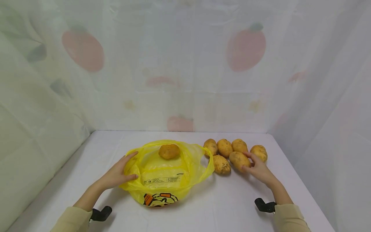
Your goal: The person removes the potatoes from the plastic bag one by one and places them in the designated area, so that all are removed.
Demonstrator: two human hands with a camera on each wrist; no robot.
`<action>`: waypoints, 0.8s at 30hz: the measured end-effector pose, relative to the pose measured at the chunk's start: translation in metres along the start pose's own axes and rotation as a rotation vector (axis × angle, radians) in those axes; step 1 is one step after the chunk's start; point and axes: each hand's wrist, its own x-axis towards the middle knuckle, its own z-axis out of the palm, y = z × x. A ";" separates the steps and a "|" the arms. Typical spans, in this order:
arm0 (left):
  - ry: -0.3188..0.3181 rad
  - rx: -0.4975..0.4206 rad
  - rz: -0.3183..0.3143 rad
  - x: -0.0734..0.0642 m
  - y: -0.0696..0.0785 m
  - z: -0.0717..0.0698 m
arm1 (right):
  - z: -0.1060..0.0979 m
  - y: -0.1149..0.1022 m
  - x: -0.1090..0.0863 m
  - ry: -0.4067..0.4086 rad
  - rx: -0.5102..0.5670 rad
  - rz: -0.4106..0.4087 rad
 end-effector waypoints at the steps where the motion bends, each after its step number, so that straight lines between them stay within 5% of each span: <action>1: 0.000 -0.001 -0.001 0.000 0.000 0.000 | 0.001 0.001 0.000 -0.002 -0.002 -0.001; 24: -0.002 0.006 -0.023 -0.001 -0.005 0.001 | 0.009 0.011 0.005 -0.026 -0.025 0.077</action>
